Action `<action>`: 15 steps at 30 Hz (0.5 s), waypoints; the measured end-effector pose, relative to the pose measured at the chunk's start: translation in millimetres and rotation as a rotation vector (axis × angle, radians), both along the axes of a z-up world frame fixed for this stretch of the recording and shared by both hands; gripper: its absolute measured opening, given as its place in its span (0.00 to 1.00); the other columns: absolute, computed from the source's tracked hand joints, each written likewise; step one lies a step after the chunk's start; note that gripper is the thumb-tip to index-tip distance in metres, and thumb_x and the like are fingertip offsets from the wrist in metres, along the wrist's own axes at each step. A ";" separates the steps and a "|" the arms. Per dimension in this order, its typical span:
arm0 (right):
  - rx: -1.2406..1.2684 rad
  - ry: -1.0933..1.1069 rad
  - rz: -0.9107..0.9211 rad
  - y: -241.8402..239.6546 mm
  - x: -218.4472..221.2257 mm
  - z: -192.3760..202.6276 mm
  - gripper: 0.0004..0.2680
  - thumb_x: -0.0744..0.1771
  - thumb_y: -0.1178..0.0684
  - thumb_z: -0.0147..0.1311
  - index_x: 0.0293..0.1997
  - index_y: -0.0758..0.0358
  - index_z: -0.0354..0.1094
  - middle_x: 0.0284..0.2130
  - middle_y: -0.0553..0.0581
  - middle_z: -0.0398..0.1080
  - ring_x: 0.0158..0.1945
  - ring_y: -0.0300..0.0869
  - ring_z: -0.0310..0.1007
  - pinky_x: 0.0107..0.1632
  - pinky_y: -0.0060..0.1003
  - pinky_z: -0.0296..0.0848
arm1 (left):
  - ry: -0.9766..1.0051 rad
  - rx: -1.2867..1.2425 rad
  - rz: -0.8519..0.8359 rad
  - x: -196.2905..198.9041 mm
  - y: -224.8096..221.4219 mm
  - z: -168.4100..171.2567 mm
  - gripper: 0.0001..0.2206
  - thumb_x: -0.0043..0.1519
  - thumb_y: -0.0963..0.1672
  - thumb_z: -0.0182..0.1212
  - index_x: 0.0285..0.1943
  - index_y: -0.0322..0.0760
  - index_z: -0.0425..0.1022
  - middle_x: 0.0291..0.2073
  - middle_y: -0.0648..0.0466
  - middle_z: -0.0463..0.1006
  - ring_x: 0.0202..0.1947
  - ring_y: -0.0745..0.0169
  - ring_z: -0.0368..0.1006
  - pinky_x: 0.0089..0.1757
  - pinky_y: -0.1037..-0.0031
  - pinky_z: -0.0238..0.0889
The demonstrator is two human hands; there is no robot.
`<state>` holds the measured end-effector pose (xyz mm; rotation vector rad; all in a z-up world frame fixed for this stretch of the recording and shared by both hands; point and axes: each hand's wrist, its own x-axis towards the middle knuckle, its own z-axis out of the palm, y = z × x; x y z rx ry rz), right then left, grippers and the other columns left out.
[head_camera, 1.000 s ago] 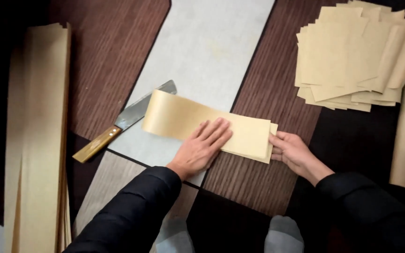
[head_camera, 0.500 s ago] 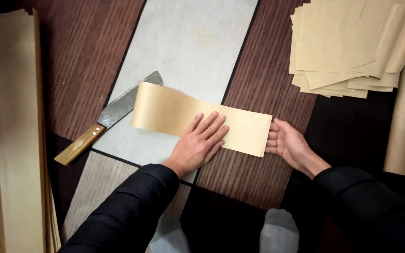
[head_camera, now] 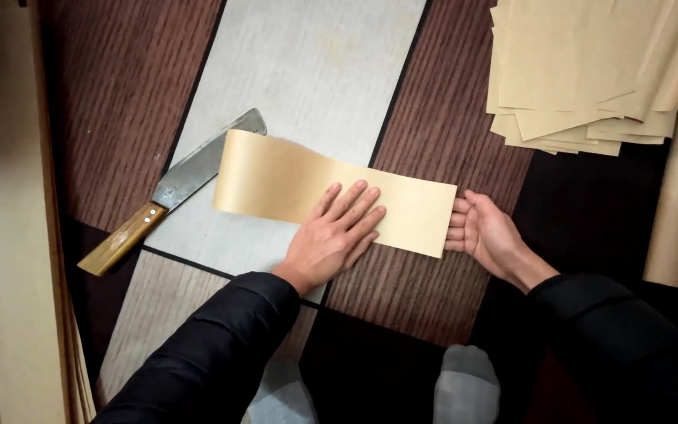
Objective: Folding long strips of paper and cutting them into smaller rectangular sheets using a knife.
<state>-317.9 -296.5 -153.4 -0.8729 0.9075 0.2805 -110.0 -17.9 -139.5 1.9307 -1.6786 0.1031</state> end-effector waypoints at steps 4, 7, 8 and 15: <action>-0.003 -0.003 0.000 1.2 3.6 9.1 0.30 0.75 0.31 0.27 0.77 0.67 0.65 0.62 0.75 0.78 0.63 0.69 0.80 0.61 0.70 0.77 | -0.018 -0.007 0.003 -0.2 -1.3 -3.1 0.20 0.79 0.52 0.57 0.75 0.46 0.80 0.79 0.47 0.74 0.81 0.44 0.66 0.76 0.45 0.52; -0.004 -0.003 0.019 -0.3 0.5 2.1 0.30 0.75 0.32 0.27 0.77 0.67 0.65 0.63 0.76 0.77 0.64 0.70 0.79 0.62 0.72 0.76 | -0.028 -0.018 0.008 -0.4 -0.3 -4.6 0.20 0.79 0.52 0.57 0.76 0.46 0.79 0.79 0.47 0.74 0.81 0.43 0.66 0.76 0.45 0.53; -0.007 -0.007 0.026 -2.0 -1.7 -1.6 0.30 0.75 0.32 0.26 0.78 0.67 0.65 0.63 0.77 0.77 0.64 0.71 0.79 0.62 0.72 0.76 | -0.032 -0.022 0.009 -0.9 -0.6 -5.7 0.20 0.79 0.52 0.57 0.76 0.47 0.79 0.79 0.47 0.74 0.81 0.43 0.66 0.76 0.45 0.53; -0.022 0.028 -0.008 2.2 3.7 8.1 0.30 0.75 0.32 0.27 0.77 0.67 0.64 0.62 0.77 0.76 0.64 0.70 0.78 0.62 0.71 0.76 | -0.039 -0.043 0.020 -2.6 -1.9 -8.8 0.21 0.78 0.54 0.58 0.76 0.48 0.79 0.79 0.48 0.75 0.81 0.43 0.67 0.75 0.45 0.56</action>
